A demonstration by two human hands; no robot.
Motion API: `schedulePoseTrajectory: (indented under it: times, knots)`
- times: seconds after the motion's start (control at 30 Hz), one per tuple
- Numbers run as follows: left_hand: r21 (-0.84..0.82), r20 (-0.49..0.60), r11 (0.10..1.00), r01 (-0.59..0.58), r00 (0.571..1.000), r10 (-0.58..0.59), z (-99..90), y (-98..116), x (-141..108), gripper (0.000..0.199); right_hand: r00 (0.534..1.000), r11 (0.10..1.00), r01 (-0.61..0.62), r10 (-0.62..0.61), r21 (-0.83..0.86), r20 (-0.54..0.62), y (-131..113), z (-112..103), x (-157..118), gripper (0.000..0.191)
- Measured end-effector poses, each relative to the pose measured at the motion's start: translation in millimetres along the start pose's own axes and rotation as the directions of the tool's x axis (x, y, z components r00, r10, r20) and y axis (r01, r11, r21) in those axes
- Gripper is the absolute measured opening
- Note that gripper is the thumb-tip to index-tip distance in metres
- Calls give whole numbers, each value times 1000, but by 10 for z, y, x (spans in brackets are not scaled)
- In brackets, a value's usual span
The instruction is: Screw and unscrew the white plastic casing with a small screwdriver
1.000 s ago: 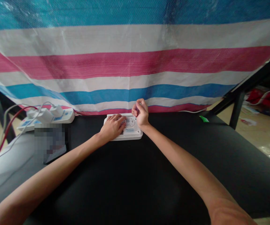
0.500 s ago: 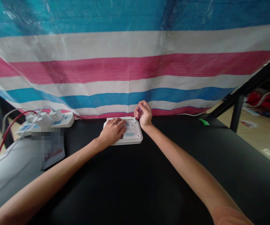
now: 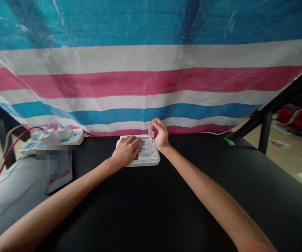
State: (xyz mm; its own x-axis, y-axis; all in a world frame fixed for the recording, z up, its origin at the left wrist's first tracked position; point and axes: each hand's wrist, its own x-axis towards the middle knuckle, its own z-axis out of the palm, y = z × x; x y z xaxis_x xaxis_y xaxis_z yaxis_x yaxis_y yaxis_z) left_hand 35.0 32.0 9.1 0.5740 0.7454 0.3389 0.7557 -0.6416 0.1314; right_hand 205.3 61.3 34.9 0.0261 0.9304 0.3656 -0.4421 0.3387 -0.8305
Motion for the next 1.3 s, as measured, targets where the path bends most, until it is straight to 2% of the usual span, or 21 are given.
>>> schedulePoseTrajectory:
  times: [0.23, 0.4, 0.77, 1.03, 1.3]
  knots:
    - [0, 5, 1000, 4, 1000, -4, -8, 5, -1, 33, 998, 999, 41, -41, -3, -43, 12, 16, 1, 35]
    - [-8, 2, 1000, 10, 1000, -10, -17, 12, -2, 32, 994, 999, 11, -15, -42, -105, 44, -4, 22, 44]
    - [1, -24, 1000, -5, 1000, 5, 5, 5, -4, 31, 994, 998, 45, -50, -54, -96, 67, -2, 1, 44]
    - [14, 13, 1000, 9, 1000, -9, -33, 26, -2, 31, 985, 993, 99, -106, -63, -137, 50, 29, -70, 35]
    - [-4, -4, 1000, 3, 1000, -3, -12, 11, -3, 31, 985, 987, 127, -137, -98, -107, 66, 49, -134, 29]
